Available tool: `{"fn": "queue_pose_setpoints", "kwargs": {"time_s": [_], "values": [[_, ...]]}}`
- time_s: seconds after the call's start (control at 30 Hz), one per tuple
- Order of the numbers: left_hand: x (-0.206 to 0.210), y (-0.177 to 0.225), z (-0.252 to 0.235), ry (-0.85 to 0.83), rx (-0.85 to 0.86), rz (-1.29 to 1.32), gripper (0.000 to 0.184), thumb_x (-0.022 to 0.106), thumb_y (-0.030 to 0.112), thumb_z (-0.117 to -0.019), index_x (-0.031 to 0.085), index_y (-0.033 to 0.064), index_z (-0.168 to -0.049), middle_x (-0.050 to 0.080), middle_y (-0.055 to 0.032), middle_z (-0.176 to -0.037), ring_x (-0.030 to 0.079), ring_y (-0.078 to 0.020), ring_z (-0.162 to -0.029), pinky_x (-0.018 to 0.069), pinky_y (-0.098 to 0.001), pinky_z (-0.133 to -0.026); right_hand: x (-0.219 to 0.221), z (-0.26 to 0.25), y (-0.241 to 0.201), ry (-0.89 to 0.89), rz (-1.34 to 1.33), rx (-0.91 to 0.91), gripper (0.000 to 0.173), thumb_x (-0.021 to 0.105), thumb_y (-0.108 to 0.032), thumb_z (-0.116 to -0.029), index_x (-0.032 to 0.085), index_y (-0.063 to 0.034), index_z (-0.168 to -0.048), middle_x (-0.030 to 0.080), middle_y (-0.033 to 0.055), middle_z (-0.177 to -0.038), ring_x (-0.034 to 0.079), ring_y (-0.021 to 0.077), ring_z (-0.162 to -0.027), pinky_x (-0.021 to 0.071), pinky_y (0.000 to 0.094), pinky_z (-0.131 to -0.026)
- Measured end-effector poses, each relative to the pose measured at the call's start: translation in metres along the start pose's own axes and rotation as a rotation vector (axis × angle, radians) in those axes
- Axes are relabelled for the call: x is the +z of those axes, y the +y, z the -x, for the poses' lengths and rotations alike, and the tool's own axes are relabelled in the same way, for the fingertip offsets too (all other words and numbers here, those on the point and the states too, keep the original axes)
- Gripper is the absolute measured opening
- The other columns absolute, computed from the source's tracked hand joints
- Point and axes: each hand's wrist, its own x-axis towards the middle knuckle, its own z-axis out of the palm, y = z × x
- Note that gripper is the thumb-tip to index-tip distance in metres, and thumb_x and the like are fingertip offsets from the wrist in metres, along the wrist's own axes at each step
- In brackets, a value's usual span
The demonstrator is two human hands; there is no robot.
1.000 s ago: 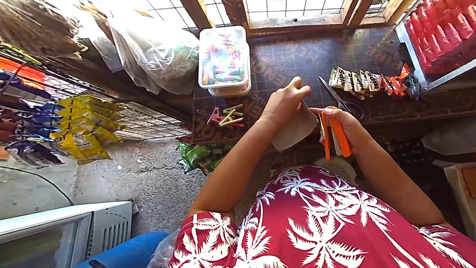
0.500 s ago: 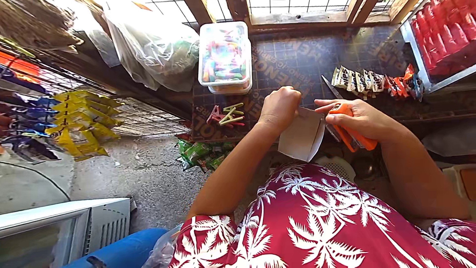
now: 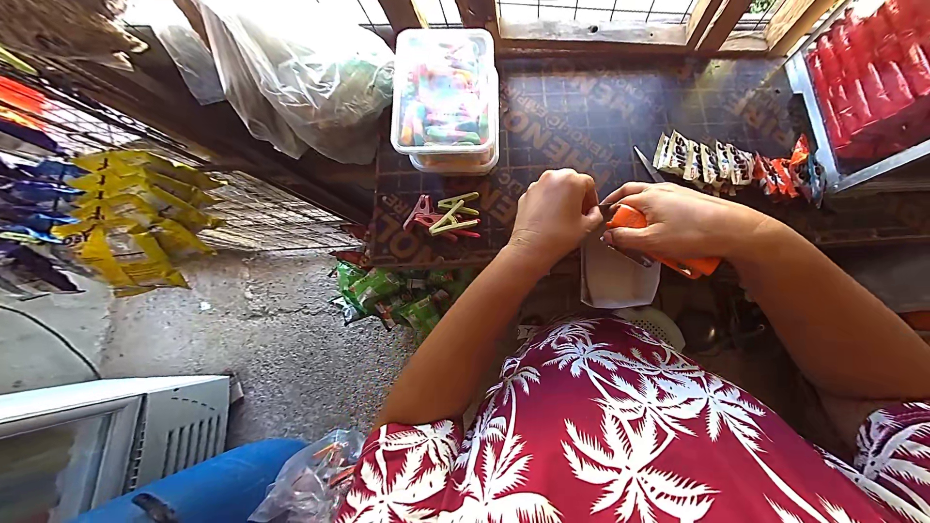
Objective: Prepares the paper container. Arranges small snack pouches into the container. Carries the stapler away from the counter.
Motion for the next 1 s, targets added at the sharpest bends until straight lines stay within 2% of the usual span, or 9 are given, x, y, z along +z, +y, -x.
{"fn": "queue_pose_setpoints", "kwargs": {"time_s": [0.07, 0.17, 0.23, 0.3, 0.4, 0.67, 0.73, 0.83, 1.0], "values": [[0.004, -0.012, 0.006, 0.093, 0.044, 0.154, 0.019, 0.072, 0.022, -0.0907, 0.076, 0.0067, -0.101, 0.069, -0.0102, -0.096, 0.068, -0.0244, -0.090, 0.0561, -0.0469, -0.079, -0.002, 0.004, 0.003, 0.045, -0.017, -0.048, 0.027, 0.061, -0.036, -0.1010, 0.073, -0.0137, -0.111, 0.061, 0.0013, -0.136, 0.063, 0.0136, -0.107, 0.0514, 0.0421, -0.090], [0.017, -0.020, 0.017, 0.124, 0.094, 0.543, 0.042, 0.075, 0.023, -0.0889, 0.067, 0.0025, -0.124, 0.062, -0.0156, -0.124, 0.060, -0.0247, -0.116, 0.0516, -0.0425, -0.096, 0.000, 0.014, 0.004, 0.117, -0.035, -0.145, 0.030, 0.062, -0.035, -0.0992, 0.073, -0.0114, -0.114, 0.060, 0.0022, -0.140, 0.063, 0.0115, -0.111, 0.0517, 0.0382, -0.093], [0.032, -0.024, 0.024, 0.093, 0.091, 0.846, 0.050, 0.068, 0.023, -0.0916, 0.058, 0.0034, -0.136, 0.055, -0.0137, -0.134, 0.061, -0.0182, -0.117, 0.0555, -0.0356, -0.095, 0.003, 0.020, 0.006, 0.166, -0.048, -0.216, 0.035, 0.062, -0.035, -0.0975, 0.072, -0.0092, -0.119, 0.061, 0.0030, -0.140, 0.063, 0.0088, -0.109, 0.0524, 0.0334, -0.091], [0.048, -0.028, 0.031, 0.135, 0.160, 1.052, 0.046, 0.066, 0.015, -0.0925, 0.056, 0.0014, -0.136, 0.054, -0.0116, -0.135, 0.065, -0.0146, -0.110, 0.0596, -0.0321, -0.089, 0.006, 0.025, 0.009, 0.201, -0.062, -0.260, 0.036, 0.062, -0.035, -0.0971, 0.071, -0.0099, -0.120, 0.060, 0.0015, -0.139, 0.062, 0.0039, -0.105, 0.0528, 0.0267, -0.088], [0.059, -0.026, 0.041, 0.266, 0.269, 1.092, 0.032, 0.070, 0.006, -0.0935, 0.062, -0.0029, -0.124, 0.057, -0.0119, -0.132, 0.065, -0.0161, -0.113, 0.0627, -0.0315, -0.086, 0.011, 0.030, 0.012, 0.222, -0.090, -0.272, 0.035, 0.061, -0.035, -0.0970, 0.071, -0.0105, -0.121, 0.060, 0.0006, -0.138, 0.062, 0.0010, -0.103, 0.0522, 0.0228, -0.086], [0.052, -0.008, 0.056, 0.295, -0.014, 1.063, 0.026, 0.074, 0.006, -0.0916, 0.068, 0.0006, -0.116, 0.068, -0.0097, -0.111, 0.072, -0.0140, -0.088, 0.0634, -0.0300, -0.080, 0.020, 0.035, 0.020, 0.270, -0.204, -0.233, 0.030, 0.061, -0.036, -0.0959, 0.075, -0.0144, -0.112, 0.064, -0.0019, -0.135, 0.064, 0.0007, -0.105, 0.0538, 0.0234, -0.087], [0.051, -0.005, 0.058, 0.306, -0.091, 1.071, 0.025, 0.074, 0.008, -0.0926, 0.067, 0.0021, -0.116, 0.073, -0.0092, -0.106, 0.073, -0.0138, -0.082, 0.0638, -0.0300, -0.075, 0.022, 0.039, 0.024, 0.421, -0.379, -0.230, 0.024, 0.060, -0.034, -0.0956, 0.072, -0.0152, -0.105, 0.066, -0.0043, -0.119, 0.064, 0.0017, -0.093, 0.0557, 0.0228, -0.078], [0.050, -0.001, 0.057, 0.325, -0.138, 1.059, 0.026, 0.075, 0.008, -0.0920, 0.068, 0.0026, -0.116, 0.072, -0.0092, -0.107, 0.073, -0.0133, -0.082, 0.0634, -0.0290, -0.075, 0.024, 0.034, 0.024, 0.781, -0.815, -0.299, 0.016, 0.050, -0.027, -0.1002, 0.063, -0.0224, -0.095, 0.066, -0.0124, -0.081, 0.065, 0.0016, -0.067, 0.0593, 0.0226, -0.061], [0.055, 0.009, 0.051, 0.339, -0.100, 1.065, 0.027, 0.077, 0.008, -0.0901, 0.069, 0.0031, -0.115, 0.067, -0.0091, -0.112, 0.071, -0.0132, -0.085, 0.0631, -0.0282, -0.076, 0.022, 0.009, 0.008, 1.192, -1.070, -0.401, 0.025, 0.036, -0.023, -0.1059, 0.057, -0.0179, -0.092, 0.061, -0.0068, -0.072, 0.065, 0.0066, -0.065, 0.0596, 0.0271, -0.064]]}}
